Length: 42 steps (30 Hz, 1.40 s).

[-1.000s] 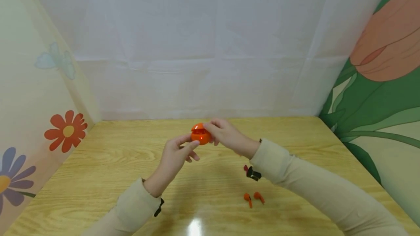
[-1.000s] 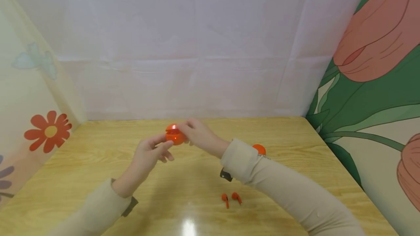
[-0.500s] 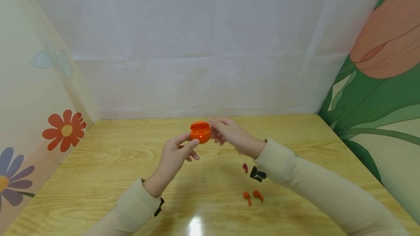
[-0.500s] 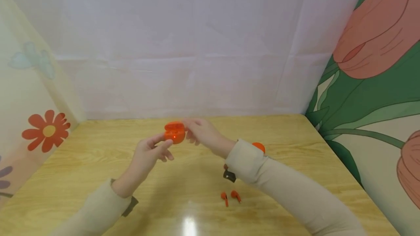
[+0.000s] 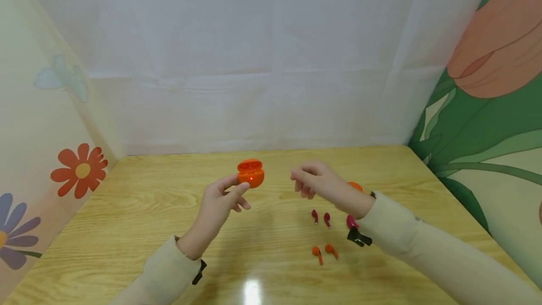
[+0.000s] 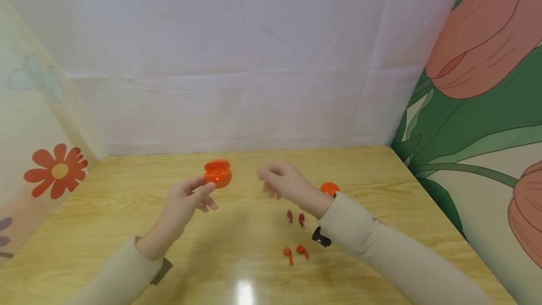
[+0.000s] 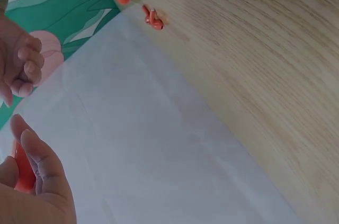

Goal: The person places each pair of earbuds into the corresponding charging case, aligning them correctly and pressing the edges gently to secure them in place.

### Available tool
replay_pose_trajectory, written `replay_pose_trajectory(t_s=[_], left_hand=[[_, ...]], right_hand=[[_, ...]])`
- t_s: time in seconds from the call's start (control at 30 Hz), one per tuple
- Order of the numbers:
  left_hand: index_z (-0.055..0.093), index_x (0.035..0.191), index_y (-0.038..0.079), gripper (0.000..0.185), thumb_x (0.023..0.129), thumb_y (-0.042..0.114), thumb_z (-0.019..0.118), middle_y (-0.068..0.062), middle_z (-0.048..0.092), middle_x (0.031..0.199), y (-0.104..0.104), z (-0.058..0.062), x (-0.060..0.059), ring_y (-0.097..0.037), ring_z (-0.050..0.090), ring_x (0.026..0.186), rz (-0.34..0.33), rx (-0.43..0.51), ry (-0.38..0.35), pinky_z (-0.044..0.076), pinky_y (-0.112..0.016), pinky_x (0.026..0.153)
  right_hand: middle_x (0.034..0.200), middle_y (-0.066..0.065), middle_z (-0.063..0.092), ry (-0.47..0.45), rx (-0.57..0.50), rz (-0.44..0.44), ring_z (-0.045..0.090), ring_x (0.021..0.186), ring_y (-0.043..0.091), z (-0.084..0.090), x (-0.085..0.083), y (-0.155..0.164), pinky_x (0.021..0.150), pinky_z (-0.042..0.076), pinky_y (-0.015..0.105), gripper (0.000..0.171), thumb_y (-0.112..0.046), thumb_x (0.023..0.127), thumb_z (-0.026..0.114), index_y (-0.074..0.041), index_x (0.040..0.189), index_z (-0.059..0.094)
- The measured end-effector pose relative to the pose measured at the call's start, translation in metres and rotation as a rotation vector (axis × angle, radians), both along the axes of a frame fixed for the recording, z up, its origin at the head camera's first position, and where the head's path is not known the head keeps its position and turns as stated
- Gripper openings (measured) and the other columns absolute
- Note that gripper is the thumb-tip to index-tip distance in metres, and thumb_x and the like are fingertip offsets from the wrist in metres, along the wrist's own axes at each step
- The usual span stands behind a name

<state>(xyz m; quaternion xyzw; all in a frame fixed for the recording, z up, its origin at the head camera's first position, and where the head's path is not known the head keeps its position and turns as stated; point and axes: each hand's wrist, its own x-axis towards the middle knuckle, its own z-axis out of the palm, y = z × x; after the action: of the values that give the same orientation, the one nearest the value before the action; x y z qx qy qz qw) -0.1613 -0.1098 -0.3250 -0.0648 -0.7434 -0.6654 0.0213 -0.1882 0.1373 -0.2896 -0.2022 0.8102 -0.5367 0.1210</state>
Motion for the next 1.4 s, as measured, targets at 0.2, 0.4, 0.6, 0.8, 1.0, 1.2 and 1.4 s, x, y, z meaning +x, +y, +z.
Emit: replay_pose_trajectory(t_s=[0.2, 0.4, 0.6, 0.8, 1.0, 1.2, 1.4], left_hand=[[0.062, 0.125, -0.004, 0.036, 0.095, 0.016, 0.064, -0.015, 0.068, 0.104, -0.001, 0.001, 0.001, -0.017, 0.064, 0.059, 0.016, -0.003, -0.012, 0.052, -0.025, 0.059], [0.061, 0.124, -0.006, 0.035, 0.095, 0.015, 0.064, -0.015, 0.068, 0.105, -0.002, 0.001, 0.002, -0.016, 0.063, 0.058, 0.013, 0.008, -0.015, 0.052, -0.025, 0.058], [0.061, 0.124, -0.006, 0.035, 0.096, 0.014, 0.063, -0.014, 0.068, 0.104, -0.001, 0.002, 0.003, -0.015, 0.063, 0.058, 0.017, 0.018, -0.022, 0.051, -0.025, 0.058], [0.062, 0.123, -0.006, 0.034, 0.096, 0.014, 0.063, -0.014, 0.068, 0.104, 0.001, 0.001, 0.005, -0.016, 0.063, 0.058, 0.020, 0.022, -0.036, 0.051, -0.025, 0.058], [0.062, 0.123, -0.006, 0.034, 0.096, 0.014, 0.063, -0.016, 0.068, 0.105, 0.002, -0.001, 0.004, -0.015, 0.063, 0.058, 0.019, 0.023, -0.034, 0.051, -0.025, 0.058], [0.061, 0.123, -0.007, 0.035, 0.095, 0.014, 0.064, -0.015, 0.068, 0.106, 0.003, -0.004, 0.004, -0.015, 0.063, 0.057, 0.021, 0.016, -0.029, 0.052, -0.024, 0.057], [0.061, 0.123, -0.007, 0.036, 0.095, 0.015, 0.064, -0.015, 0.068, 0.106, 0.004, -0.004, 0.005, -0.015, 0.063, 0.057, 0.013, 0.021, -0.037, 0.052, -0.024, 0.058]], right_hand=[[0.076, 0.007, 0.060, 0.023, 0.081, 0.022, 0.057, 0.067, 0.019, -0.005, 0.008, 0.018, 0.059, 0.051, 0.030, 0.025, -0.016, 0.102, 0.050, 0.004, 0.091, 0.062], [0.075, 0.004, 0.060, 0.027, 0.151, 0.051, 0.060, 0.068, 0.022, -0.011, 0.018, 0.033, 0.058, 0.051, 0.029, 0.020, -0.014, 0.100, 0.054, 0.003, 0.095, 0.064], [0.079, 0.004, 0.062, -0.005, 0.158, 0.071, 0.061, 0.070, 0.025, -0.018, 0.023, 0.045, 0.058, 0.051, 0.030, 0.019, -0.014, 0.100, 0.055, 0.003, 0.099, 0.063], [0.079, 0.007, 0.063, -0.028, 0.143, 0.078, 0.061, 0.069, 0.025, -0.027, 0.026, 0.056, 0.055, 0.051, 0.030, 0.017, -0.010, 0.098, 0.057, 0.005, 0.101, 0.063], [0.079, 0.007, 0.063, -0.063, 0.148, 0.081, 0.060, 0.067, 0.023, -0.034, 0.029, 0.062, 0.055, 0.051, 0.032, 0.016, -0.009, 0.095, 0.061, 0.005, 0.100, 0.063], [0.080, 0.004, 0.062, -0.129, 0.171, 0.075, 0.057, 0.069, 0.019, -0.048, 0.033, 0.066, 0.056, 0.049, 0.029, 0.016, -0.007, 0.093, 0.064, 0.007, 0.100, 0.062], [0.079, 0.002, 0.060, -0.144, 0.158, 0.090, 0.052, 0.066, 0.014, -0.063, 0.038, 0.069, 0.055, 0.044, 0.024, 0.017, -0.002, 0.090, 0.064, 0.011, 0.101, 0.061]])
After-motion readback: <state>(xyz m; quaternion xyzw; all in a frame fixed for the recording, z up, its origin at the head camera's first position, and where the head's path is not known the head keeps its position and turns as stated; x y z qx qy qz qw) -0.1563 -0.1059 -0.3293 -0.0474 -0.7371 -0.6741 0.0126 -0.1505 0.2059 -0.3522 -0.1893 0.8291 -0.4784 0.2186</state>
